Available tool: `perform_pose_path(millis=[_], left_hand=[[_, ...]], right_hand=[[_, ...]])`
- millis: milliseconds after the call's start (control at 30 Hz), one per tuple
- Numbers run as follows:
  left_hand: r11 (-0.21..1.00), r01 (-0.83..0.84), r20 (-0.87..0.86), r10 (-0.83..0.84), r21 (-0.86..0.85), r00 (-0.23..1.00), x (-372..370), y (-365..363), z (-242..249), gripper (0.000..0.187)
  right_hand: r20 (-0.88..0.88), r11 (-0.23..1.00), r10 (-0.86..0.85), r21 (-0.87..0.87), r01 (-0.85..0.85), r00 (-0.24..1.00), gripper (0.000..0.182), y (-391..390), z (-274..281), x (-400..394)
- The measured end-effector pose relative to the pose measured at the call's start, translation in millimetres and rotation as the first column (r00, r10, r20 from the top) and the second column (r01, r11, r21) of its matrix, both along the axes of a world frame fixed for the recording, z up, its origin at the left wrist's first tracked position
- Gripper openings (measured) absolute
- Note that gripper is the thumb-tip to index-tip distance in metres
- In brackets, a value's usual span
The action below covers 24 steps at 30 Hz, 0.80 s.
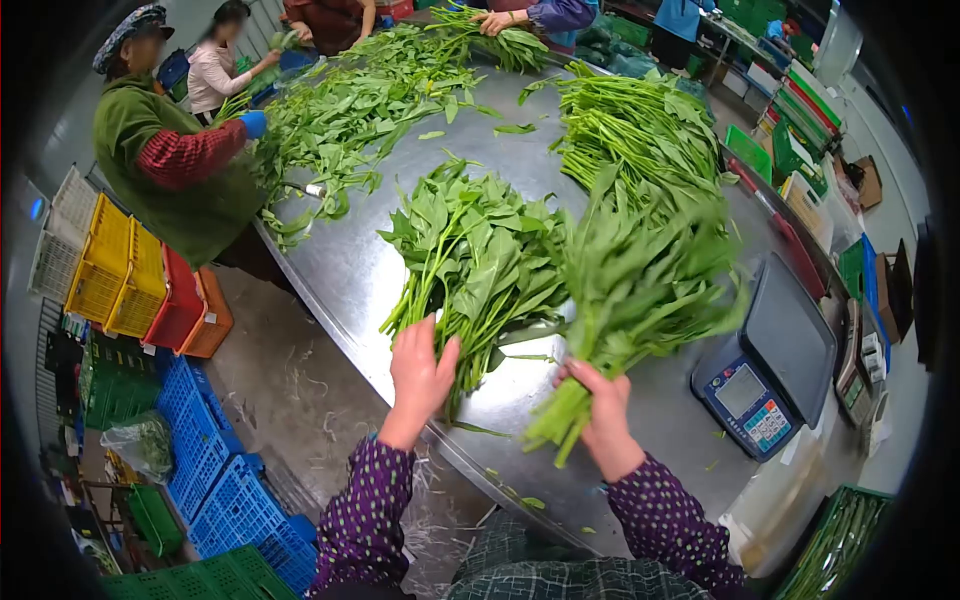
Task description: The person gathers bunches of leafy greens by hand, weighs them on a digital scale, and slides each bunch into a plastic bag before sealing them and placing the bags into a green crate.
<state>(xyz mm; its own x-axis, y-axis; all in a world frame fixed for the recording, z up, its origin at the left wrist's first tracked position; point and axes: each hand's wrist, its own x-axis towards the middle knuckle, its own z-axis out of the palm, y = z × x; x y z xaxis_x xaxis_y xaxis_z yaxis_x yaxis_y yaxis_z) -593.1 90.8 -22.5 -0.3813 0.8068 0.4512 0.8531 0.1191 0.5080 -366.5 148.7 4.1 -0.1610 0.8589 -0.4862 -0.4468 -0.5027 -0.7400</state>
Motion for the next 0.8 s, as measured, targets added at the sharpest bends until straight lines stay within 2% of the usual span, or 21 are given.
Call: perform_pose_path(millis=[67, 100, 133, 167, 200, 267, 300, 333, 367, 467, 533, 567, 600, 667, 733, 800], left_hand=[[0.998, 0.025, -0.116, -0.032, -0.062, 0.993, -5.8, 17.3, -20.1, 0.038], [0.987, -0.004, -0.112, -0.014, -0.163, 0.994, 0.8, 20.8, -22.5, 0.037], [0.989, -0.013, -0.054, 0.005, -0.15, 0.999, 10.1, 22.7, -21.9, 0.035], [0.978, 0.01, 0.033, -0.004, -0.208, 0.999, 22.5, 22.7, -19.9, 0.034], [0.963, 0.039, 0.12, -0.007, -0.268, 0.993, 36.6, 20.6, -17.7, 0.033], [0.932, 0.075, 0.222, 0.006, -0.355, 0.975, 69.1, 19.4, -15.8, 0.031], [0.945, 0.088, 0.236, -0.012, -0.315, 0.972, 82.7, 15.3, -24.7, 0.026], [0.955, 0.107, 0.249, -0.036, -0.277, 0.968, 96.4, 10.6, -33.1, 0.022], [0.952, 0.129, 0.344, -0.027, -0.276, 0.939, 113.4, 6.5, -21.8, 0.024], [0.954, 0.293, 0.473, -0.23, -0.063, 0.85, 134.9, -3.7, -24.5, 0.024], [0.99, 0.143, 0.503, -0.127, 0.007, 0.855, 117.1, -3.9, -22.9, 0.021], [0.999, 0.035, 0.316, -0.033, 0.0, 0.948, 97.1, 0.4, -23.1, 0.02], [0.997, -0.07, 0.11, 0.068, 0.017, 0.992, 77.2, 4.8, -27.2, 0.021], [0.959, -0.054, 0.038, 0.067, -0.278, 0.997, 54.7, 7.2, -35.7, 0.017], [0.968, -0.058, -0.102, 0.034, -0.245, 0.994, 58.0, 13.8, -38.6, 0.017], [0.939, -0.013, -0.083, -0.017, -0.345, 0.996, 65.5, 20.8, -36.8, 0.018]], right_hand=[[0.022, 0.999, 0.037, -0.011, -0.036, 0.999, 0.024, 11.5, -20.7, -40.7], [0.037, 0.997, 0.073, 0.03, -0.074, 0.997, 0.024, 16.2, -40.1, -59.5], [0.054, 0.991, 0.111, 0.068, -0.114, 0.992, 0.025, 21.2, -59.6, -77.8], [0.014, 0.995, 0.075, 0.064, -0.075, 0.997, 0.039, 21.4, -61.1, -93.7], [-0.014, 0.987, 0.145, 0.067, -0.144, 0.989, 0.041, 19.7, -62.2, -95.8], [0.047, 0.982, 0.166, 0.083, -0.17, 0.985, 0.043, 12.0, -51.7, -88.6], [0.161, 0.98, 0.14, 0.12, -0.16, 0.977, 0.042, 14.4, -68.9, -78.0], [0.217, 0.979, 0.185, 0.043, -0.199, 0.958, 0.039, 19.2, -56.9, -63.4], [0.208, 0.977, 0.206, 0.012, -0.213, 0.956, 0.038, 24.9, -65.5, -45.0], [0.167, 0.985, 0.168, -0.063, -0.159, 0.971, 0.034, 29.2, -80.8, -3.6], [0.186, 0.991, 0.102, -0.105, -0.084, 0.977, 0.031, 25.7, -81.3, 11.4], [0.164, 0.981, 0.105, -0.176, -0.075, 0.981, 0.04, 27.7, -92.6, 15.6], [0.156, 0.987, 0.08, -0.147, -0.058, 0.985, 0.04, 28.6, -95.5, 14.4], [0.127, 0.996, 0.033, -0.087, -0.023, 0.991, 0.041, 29.0, -95.2, -3.0], [0.132, 0.997, 0.05, -0.057, -0.043, 0.99, 0.046, 30.3, -91.1, -27.6], [0.191, 0.997, 0.06, 0.034, -0.068, 0.98, 0.05, 29.4, -90.9, -53.0]])
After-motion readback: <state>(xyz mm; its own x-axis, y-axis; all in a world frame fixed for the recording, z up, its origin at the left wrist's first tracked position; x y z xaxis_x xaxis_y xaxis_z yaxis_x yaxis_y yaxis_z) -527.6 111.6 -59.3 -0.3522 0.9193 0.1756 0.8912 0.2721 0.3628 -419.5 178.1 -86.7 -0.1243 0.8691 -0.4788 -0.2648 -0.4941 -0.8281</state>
